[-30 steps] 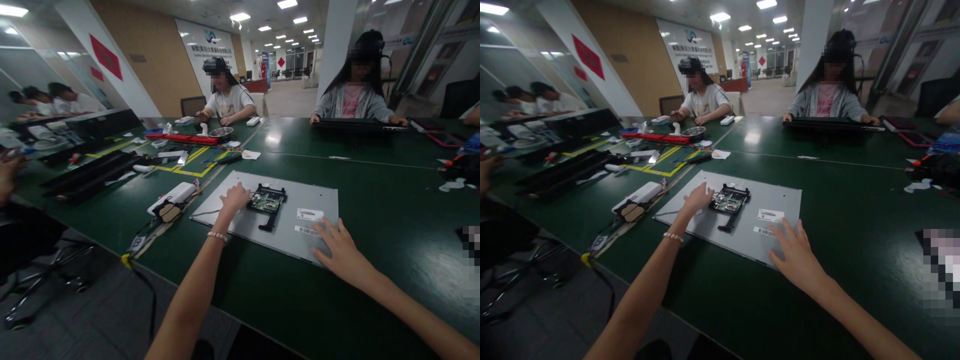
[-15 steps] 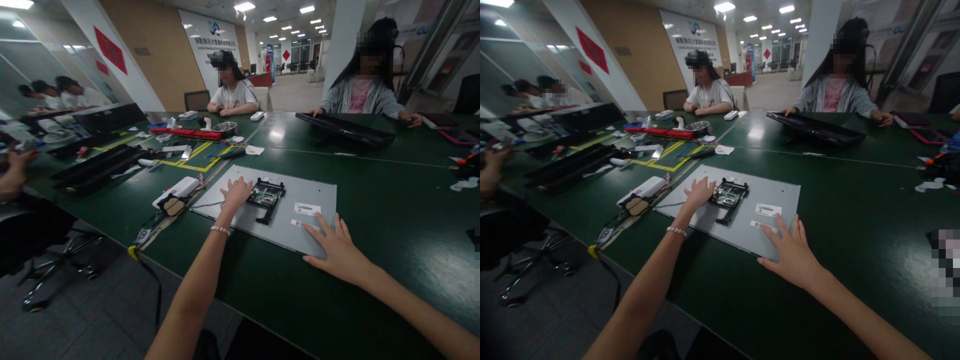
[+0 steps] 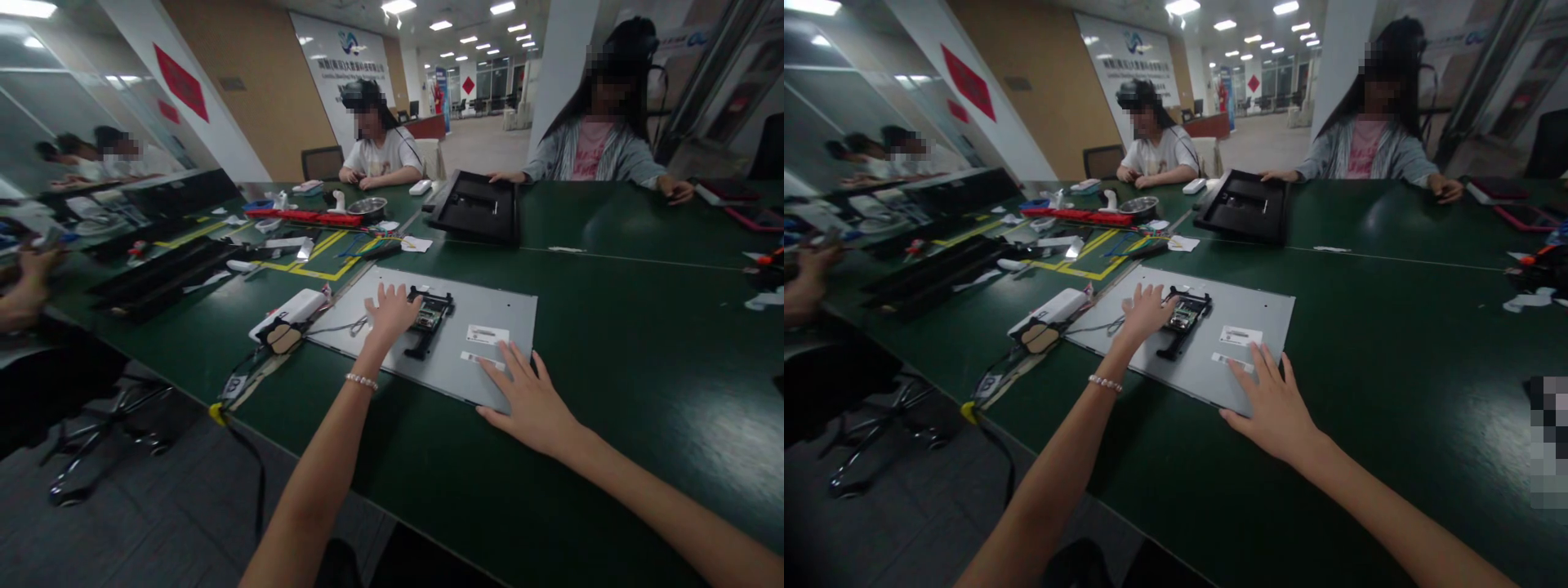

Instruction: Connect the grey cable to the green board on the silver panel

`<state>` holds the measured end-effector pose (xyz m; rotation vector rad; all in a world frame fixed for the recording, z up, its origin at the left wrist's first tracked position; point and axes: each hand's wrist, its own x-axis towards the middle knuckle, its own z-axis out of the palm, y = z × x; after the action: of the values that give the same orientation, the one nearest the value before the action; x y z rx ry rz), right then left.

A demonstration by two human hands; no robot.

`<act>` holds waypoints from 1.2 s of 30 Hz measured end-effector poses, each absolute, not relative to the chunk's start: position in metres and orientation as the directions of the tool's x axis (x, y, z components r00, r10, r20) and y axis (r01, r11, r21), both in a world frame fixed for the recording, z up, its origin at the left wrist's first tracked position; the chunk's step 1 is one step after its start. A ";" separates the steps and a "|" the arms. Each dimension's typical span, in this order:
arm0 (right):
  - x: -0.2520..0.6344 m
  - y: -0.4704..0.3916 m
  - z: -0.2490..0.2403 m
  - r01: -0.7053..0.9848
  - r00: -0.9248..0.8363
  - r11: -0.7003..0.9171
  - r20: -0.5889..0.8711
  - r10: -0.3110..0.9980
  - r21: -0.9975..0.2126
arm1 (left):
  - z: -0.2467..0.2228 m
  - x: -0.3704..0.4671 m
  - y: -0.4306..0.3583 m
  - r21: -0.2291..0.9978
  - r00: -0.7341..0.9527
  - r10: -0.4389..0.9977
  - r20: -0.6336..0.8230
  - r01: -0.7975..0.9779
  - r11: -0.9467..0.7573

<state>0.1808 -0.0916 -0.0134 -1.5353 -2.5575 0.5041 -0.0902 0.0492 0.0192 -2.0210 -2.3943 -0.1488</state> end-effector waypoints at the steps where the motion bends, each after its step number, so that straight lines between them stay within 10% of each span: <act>1: 0.181 -0.092 -0.014 0.837 -0.477 0.432 -0.062 0.876 -0.337 | 0.021 -0.088 0.047 0.060 -0.157 0.987 0.042 0.986 0.154; 12: 0.181 -0.092 -0.016 0.836 -0.476 0.435 -0.046 0.879 -0.334 | 0.022 -0.059 0.027 0.055 -0.057 0.979 -0.195 0.996 0.069; 36: 0.182 -0.090 -0.013 0.828 -0.489 0.446 -0.049 0.871 -0.341 | 0.008 -0.077 0.092 0.104 -0.181 0.983 0.024 0.979 0.178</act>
<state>0.1821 -0.0903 -0.0127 -1.5102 -2.5559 0.4875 -0.0772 0.0916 0.0082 -2.0402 -2.4475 -0.1515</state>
